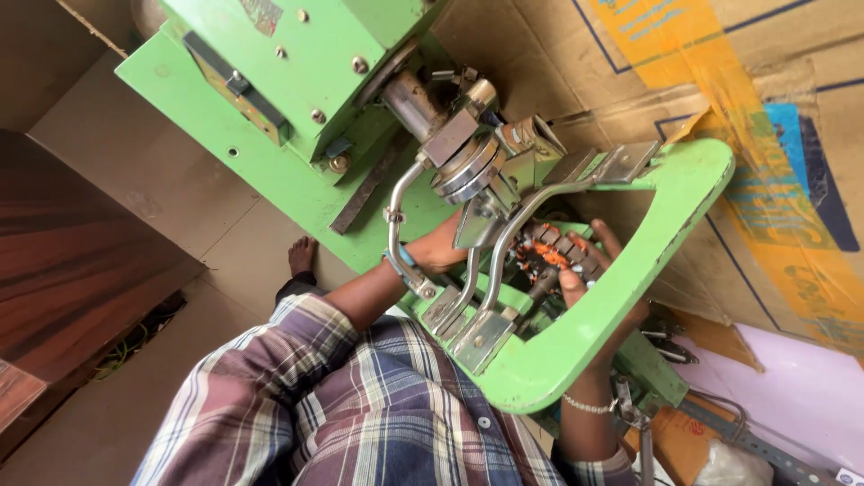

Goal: The person assembles a small electrical component by hand, inserting a red piece and tightening screws with a screwdriver. They then place the assembled part into a green industrial machine and operate it.

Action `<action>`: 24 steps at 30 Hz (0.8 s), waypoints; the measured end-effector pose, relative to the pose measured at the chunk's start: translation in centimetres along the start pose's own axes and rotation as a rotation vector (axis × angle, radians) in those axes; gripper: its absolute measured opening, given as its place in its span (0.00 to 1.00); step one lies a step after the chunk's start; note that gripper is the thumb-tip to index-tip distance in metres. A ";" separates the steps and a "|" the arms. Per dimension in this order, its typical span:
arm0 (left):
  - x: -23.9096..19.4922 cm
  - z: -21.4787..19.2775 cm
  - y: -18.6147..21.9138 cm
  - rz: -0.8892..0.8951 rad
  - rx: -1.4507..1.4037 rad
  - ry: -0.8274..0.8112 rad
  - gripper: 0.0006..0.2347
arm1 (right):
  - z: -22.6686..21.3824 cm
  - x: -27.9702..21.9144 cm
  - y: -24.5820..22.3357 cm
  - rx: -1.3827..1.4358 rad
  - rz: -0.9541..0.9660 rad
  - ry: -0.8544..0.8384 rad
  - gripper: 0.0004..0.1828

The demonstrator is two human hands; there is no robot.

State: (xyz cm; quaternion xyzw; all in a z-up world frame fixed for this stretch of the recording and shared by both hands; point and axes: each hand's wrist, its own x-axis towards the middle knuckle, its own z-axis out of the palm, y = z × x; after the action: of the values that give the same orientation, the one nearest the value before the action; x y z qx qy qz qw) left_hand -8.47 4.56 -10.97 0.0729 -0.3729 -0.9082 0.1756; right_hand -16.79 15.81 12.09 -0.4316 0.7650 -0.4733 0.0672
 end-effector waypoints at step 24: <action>0.0 1.4 0.8 -0.171 -0.580 0.102 0.24 | -0.6 -0.4 3.0 -0.082 -0.042 -0.121 0.30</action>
State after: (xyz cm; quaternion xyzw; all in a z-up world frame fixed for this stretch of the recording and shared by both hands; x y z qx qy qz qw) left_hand -8.62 4.94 -9.45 0.0963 -0.0812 -0.9834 0.1304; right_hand -18.60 17.04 9.89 -0.4780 0.7689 -0.4159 0.0856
